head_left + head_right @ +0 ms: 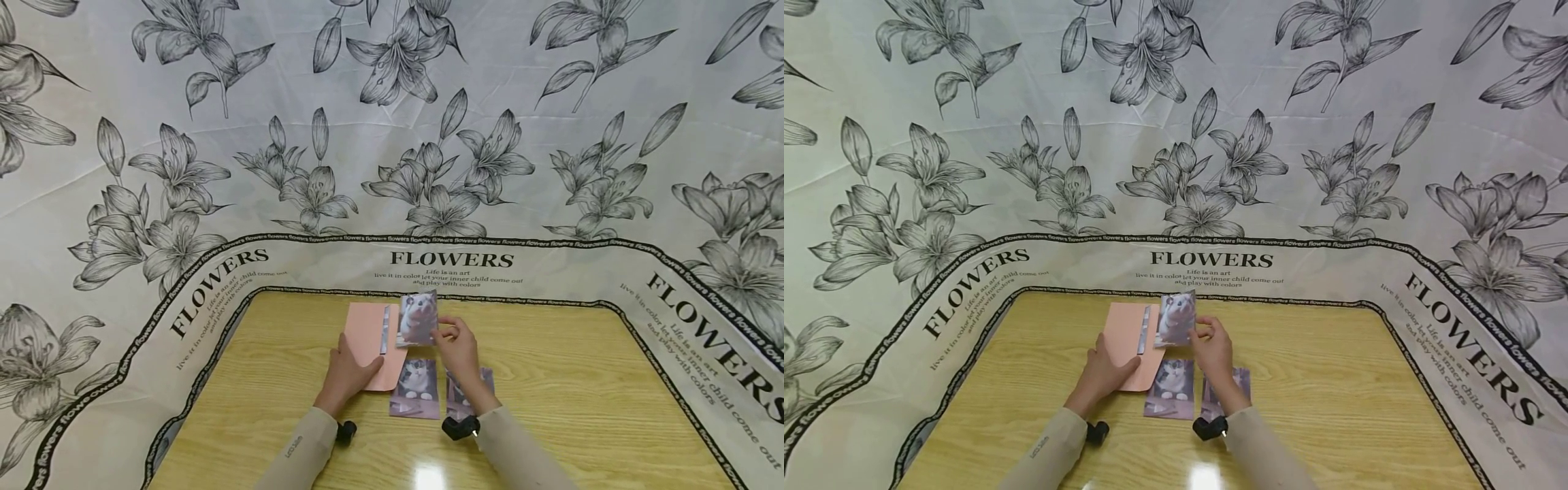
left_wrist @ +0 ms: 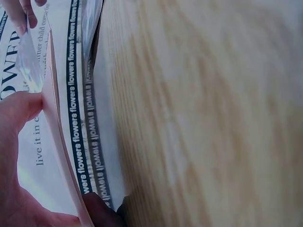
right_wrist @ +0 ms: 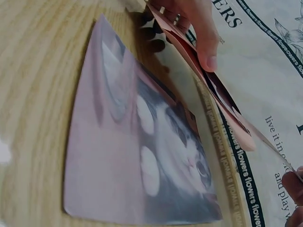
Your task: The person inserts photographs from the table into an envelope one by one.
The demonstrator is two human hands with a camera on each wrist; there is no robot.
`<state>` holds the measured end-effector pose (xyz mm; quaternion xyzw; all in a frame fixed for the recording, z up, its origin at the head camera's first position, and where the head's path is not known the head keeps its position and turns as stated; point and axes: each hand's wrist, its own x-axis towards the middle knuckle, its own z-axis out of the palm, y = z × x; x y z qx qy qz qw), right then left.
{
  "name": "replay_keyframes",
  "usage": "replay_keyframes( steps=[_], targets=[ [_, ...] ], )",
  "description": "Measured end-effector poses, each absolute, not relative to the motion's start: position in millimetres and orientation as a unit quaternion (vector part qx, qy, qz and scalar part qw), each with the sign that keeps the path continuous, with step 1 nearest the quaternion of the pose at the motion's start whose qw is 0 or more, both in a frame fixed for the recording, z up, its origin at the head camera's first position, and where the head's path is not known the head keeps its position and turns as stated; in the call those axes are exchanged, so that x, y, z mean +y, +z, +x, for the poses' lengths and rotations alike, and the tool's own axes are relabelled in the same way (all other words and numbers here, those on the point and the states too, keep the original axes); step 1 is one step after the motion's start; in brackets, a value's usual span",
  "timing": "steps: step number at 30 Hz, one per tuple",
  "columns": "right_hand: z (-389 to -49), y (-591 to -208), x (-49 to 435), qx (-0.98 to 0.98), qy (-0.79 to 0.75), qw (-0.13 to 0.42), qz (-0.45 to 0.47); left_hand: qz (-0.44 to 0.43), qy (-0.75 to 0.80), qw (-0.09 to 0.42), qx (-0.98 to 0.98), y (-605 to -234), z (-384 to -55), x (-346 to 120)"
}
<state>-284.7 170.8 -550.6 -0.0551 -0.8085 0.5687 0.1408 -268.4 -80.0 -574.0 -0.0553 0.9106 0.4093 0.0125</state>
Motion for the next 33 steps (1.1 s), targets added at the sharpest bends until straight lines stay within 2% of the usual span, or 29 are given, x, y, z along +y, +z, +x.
replay_keyframes(
  steps=[33],
  targets=[
    [-279.0,-569.7,138.9,-0.797,0.590,0.122,-0.053,-0.040,0.401,-0.006,0.915,-579.6,-270.7,-80.8]
  ],
)
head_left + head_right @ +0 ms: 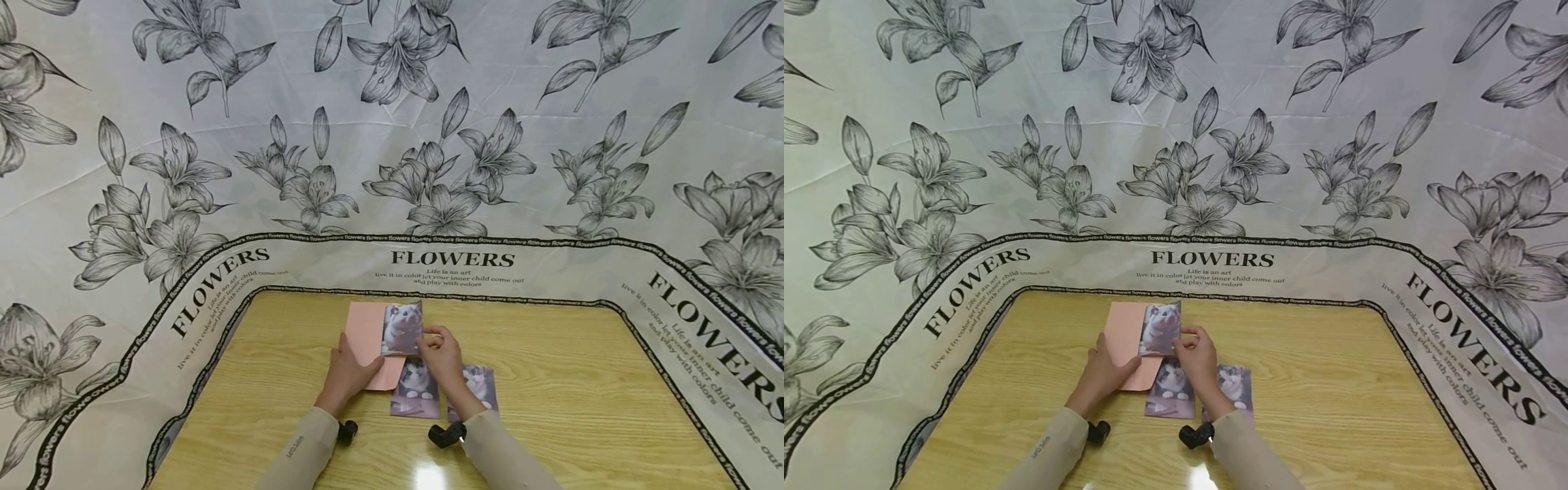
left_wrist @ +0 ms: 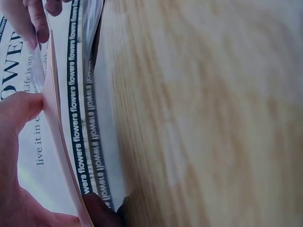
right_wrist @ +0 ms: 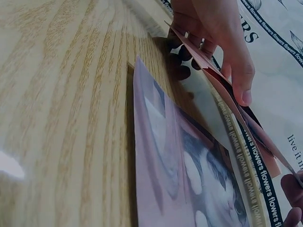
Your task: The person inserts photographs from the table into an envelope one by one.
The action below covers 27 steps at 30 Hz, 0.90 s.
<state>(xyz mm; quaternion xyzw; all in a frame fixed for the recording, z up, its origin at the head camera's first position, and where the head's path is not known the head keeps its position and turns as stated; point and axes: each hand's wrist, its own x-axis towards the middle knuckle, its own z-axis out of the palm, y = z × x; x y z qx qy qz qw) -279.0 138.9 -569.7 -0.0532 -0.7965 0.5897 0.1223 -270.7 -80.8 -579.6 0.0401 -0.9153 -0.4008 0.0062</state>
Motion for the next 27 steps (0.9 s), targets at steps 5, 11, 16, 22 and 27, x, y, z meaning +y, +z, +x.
replay_keyframes(
  steps=[5,11,16,22,27],
  targets=[
    [-282.5,-570.0,134.5,-0.807,0.575,0.118,-0.058,0.041,-0.404,0.006,-0.914,-578.1,-270.9,-80.6],
    [-284.9,-569.6,129.0,-0.810,0.573,0.111,-0.053,0.041,-0.404,0.003,-0.914,-577.8,-270.7,-81.7],
    [-287.4,-568.4,124.8,-0.809,0.576,0.105,-0.049,0.042,-0.404,0.001,-0.914,-576.8,-269.5,-81.6],
    [-290.4,-565.5,119.7,-0.816,0.568,0.097,-0.047,0.045,-0.402,0.000,-0.914,-576.0,-269.4,-81.4],
    [-291.6,-565.4,116.7,-0.824,0.557,0.093,-0.041,0.041,-0.404,0.002,-0.914,-574.4,-268.6,-80.9]
  ],
)
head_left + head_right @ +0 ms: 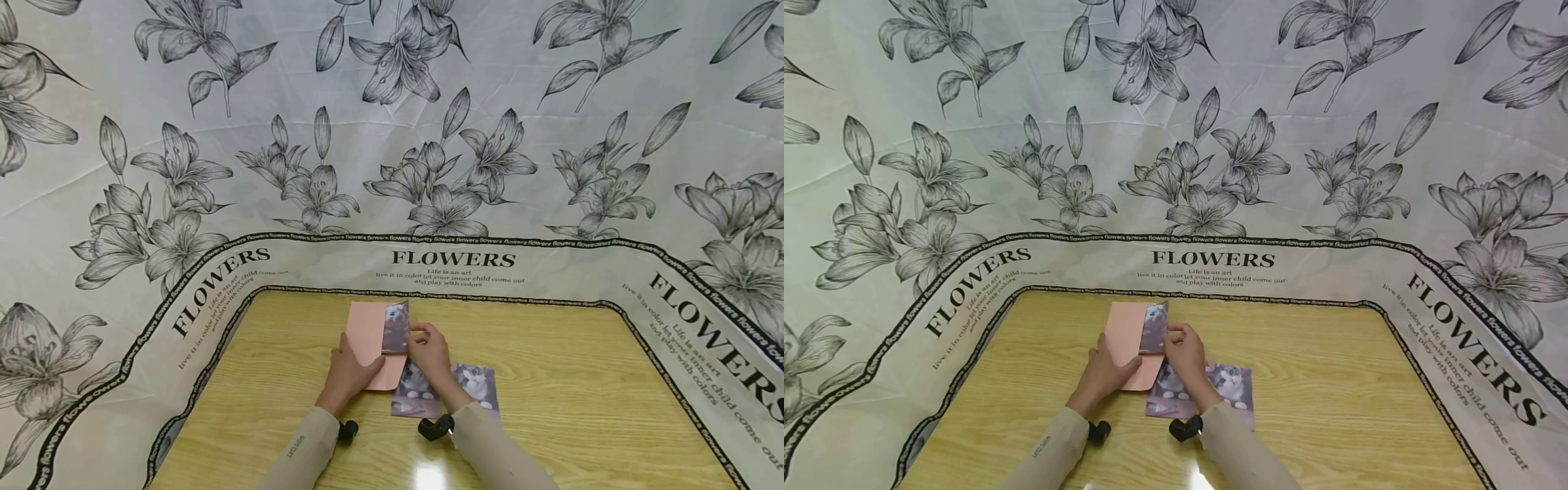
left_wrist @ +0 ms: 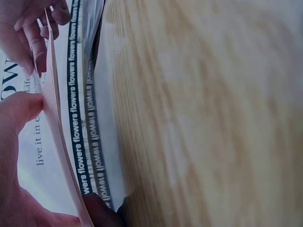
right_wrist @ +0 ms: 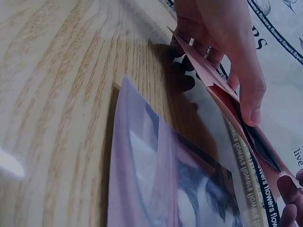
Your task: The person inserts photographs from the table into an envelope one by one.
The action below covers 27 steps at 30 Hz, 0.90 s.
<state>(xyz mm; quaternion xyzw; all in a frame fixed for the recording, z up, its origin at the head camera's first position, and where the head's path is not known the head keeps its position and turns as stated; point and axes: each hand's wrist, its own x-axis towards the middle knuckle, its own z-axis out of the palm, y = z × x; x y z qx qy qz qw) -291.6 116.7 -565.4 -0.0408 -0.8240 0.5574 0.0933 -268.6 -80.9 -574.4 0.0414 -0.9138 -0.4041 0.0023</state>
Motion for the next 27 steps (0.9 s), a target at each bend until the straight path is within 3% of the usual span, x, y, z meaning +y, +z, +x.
replay_keyframes(
  steps=[27],
  targets=[
    [-300.6,-567.9,102.9,-0.856,0.510,0.075,-0.032,0.053,-0.397,0.000,-0.916,-574.4,-270.4,-79.7]
  ],
)
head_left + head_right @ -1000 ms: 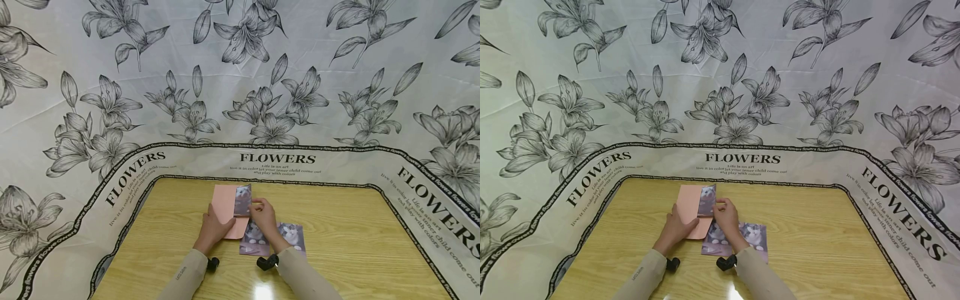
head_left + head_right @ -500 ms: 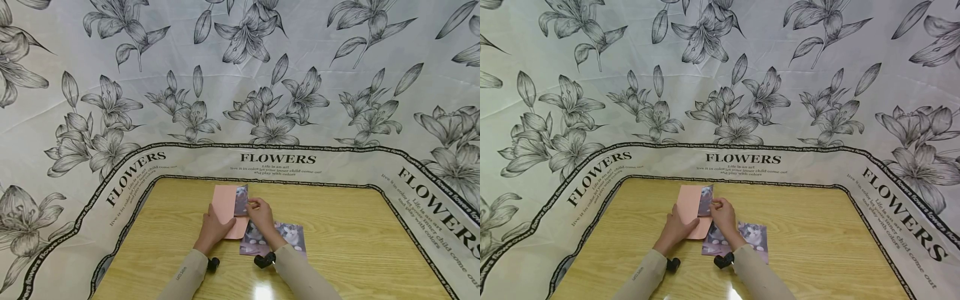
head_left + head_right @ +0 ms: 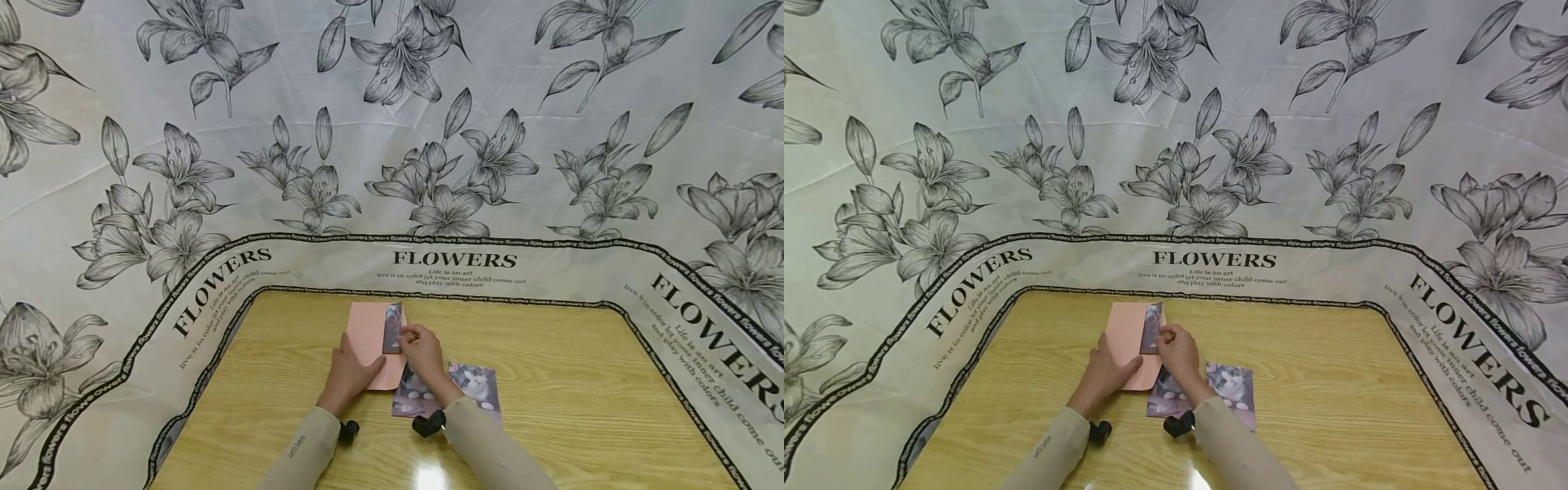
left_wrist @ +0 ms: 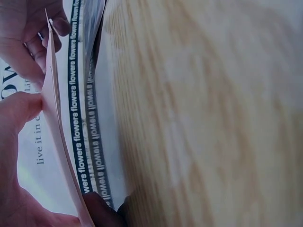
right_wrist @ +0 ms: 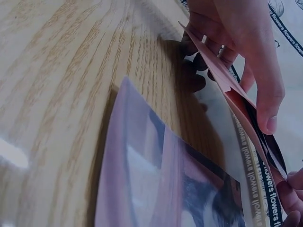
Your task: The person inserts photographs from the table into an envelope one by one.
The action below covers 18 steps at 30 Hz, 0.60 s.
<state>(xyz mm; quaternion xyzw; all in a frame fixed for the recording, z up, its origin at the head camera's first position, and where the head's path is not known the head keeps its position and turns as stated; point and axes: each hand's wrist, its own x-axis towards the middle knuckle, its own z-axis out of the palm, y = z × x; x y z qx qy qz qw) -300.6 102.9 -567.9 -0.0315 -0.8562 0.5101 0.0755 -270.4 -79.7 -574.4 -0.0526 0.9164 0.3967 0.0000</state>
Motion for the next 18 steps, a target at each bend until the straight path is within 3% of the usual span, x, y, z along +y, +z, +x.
replay_keyframes(
  steps=[18],
  targets=[
    [-304.2,-565.5,87.9,-0.887,0.453,0.082,-0.033,-0.049,0.399,-0.008,0.916,-575.9,-271.0,-81.2]
  ],
)
